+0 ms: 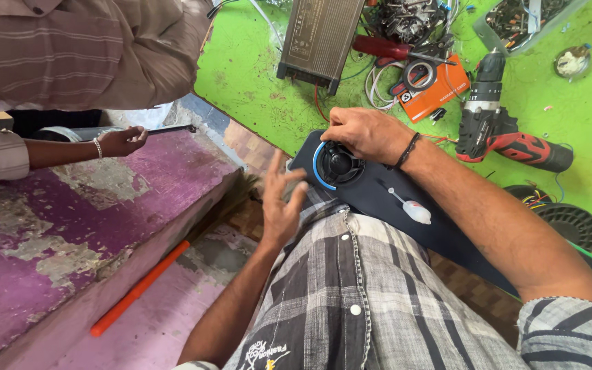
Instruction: The person places a speaker into a circular cutout on a long black panel, applies glue around the speaker rim, and presses it into place. The person then handles wires and a blue plastic ring, adjusting them around the speaker while working at a green workbench.
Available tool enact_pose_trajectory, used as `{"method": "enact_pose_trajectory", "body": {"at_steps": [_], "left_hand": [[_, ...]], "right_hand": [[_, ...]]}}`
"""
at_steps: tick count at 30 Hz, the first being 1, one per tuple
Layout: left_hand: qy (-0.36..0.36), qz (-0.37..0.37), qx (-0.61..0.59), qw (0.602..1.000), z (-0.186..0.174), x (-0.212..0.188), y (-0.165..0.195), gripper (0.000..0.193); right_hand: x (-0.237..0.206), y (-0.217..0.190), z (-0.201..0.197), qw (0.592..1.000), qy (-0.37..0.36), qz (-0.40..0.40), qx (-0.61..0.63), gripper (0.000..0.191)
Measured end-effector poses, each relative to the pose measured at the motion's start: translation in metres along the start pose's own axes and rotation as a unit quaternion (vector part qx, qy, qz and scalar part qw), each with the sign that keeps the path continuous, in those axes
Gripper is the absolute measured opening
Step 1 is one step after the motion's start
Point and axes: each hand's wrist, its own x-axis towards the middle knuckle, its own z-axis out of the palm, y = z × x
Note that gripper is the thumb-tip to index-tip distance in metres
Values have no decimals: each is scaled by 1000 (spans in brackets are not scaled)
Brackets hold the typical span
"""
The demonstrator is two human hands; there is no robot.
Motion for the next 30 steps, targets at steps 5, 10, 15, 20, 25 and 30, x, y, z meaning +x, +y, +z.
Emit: {"method": "enact_pose_trajectory", "body": {"at_steps": [5,10,15,20,25,30], "left_hand": [[-66,-20,-35,997,-7,37,-5,27],[-118,-74,-136,981,-7,51,-16,26],[-84,-57,-130,986,0,48,-19,23],[-21,-64,-152,986,13,42,-18,17],[-25,-93,-188,977,15,45,-24,14],[-20,-66,-140,988,15,44,-25,14]], "right_hand": [[-1,2,1,999,-1,11,30,29],[-4,4,1,998,-13,44,37,28],[-4,8,2,999,-1,23,40,30],[-7,7,2,999,-4,34,22,31],[-8,7,3,999,3,28,28,32],[-8,8,3,999,12,8,35,33]]}}
